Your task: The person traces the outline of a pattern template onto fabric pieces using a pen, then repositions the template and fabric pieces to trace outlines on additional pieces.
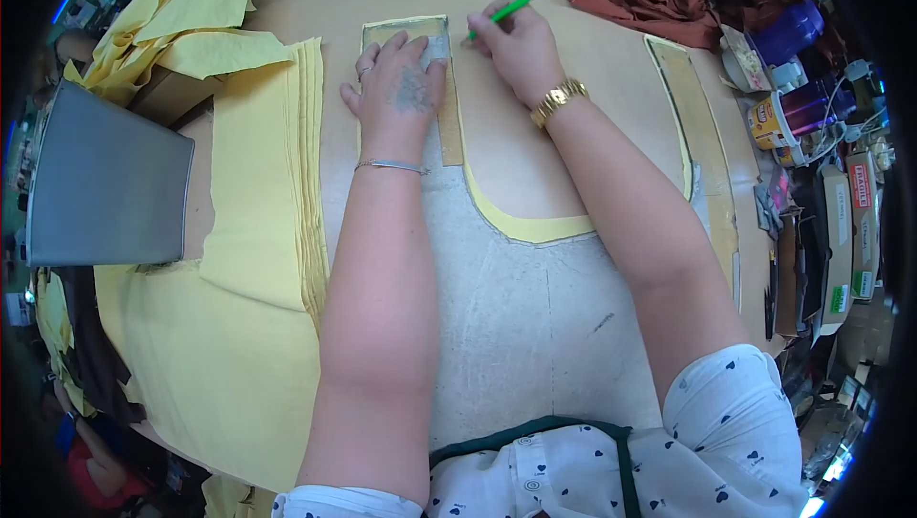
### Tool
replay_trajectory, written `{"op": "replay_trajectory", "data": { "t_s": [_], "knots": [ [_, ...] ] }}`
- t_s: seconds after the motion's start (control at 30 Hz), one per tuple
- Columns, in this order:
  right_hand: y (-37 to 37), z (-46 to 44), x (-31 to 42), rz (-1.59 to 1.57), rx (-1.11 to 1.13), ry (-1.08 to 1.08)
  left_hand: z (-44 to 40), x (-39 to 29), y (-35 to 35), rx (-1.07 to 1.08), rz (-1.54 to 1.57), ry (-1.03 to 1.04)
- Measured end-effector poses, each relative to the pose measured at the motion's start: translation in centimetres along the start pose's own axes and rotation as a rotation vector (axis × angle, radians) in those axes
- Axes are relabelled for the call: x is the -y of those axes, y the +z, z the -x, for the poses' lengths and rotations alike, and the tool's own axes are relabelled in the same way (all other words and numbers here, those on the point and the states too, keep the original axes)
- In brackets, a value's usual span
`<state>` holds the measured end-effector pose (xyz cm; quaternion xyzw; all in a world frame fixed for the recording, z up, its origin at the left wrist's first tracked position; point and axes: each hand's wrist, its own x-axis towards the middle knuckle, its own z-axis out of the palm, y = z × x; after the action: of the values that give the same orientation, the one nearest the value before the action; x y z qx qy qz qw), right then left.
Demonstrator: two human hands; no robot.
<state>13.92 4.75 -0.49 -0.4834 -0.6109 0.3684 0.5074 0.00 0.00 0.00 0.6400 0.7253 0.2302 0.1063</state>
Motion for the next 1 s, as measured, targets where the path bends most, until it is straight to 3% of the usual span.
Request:
{"op": "replay_trajectory", "data": {
  "t_s": [0.13,0.3,0.4,0.73,0.87,1.0],
  "knots": [
    [1.2,-2.0,-1.6,-0.014,-0.085,0.013,0.7,-0.1,0.6,0.002,0.022,-0.015],
    [2.1,-1.2,-1.5,0.106,-0.109,-0.129,0.3,0.1,0.6,-0.028,-0.001,0.013],
    [1.5,2.5,1.9,0.351,-0.023,-0.131,0.6,0.0,0.4,-0.048,0.028,0.027],
    [-2.8,16.1,7.4,0.395,0.389,-0.344,0.3,-0.1,0.4,-0.034,0.019,0.01],
    [-6.9,17.5,7.8,0.377,0.495,-0.175,0.1,0.0,0.5,-0.029,0.0,0.0],
    [-12.6,17.8,6.6,0.264,0.43,0.063,-0.2,0.2,0.7,-0.032,-0.026,-0.003]
  ]
}}
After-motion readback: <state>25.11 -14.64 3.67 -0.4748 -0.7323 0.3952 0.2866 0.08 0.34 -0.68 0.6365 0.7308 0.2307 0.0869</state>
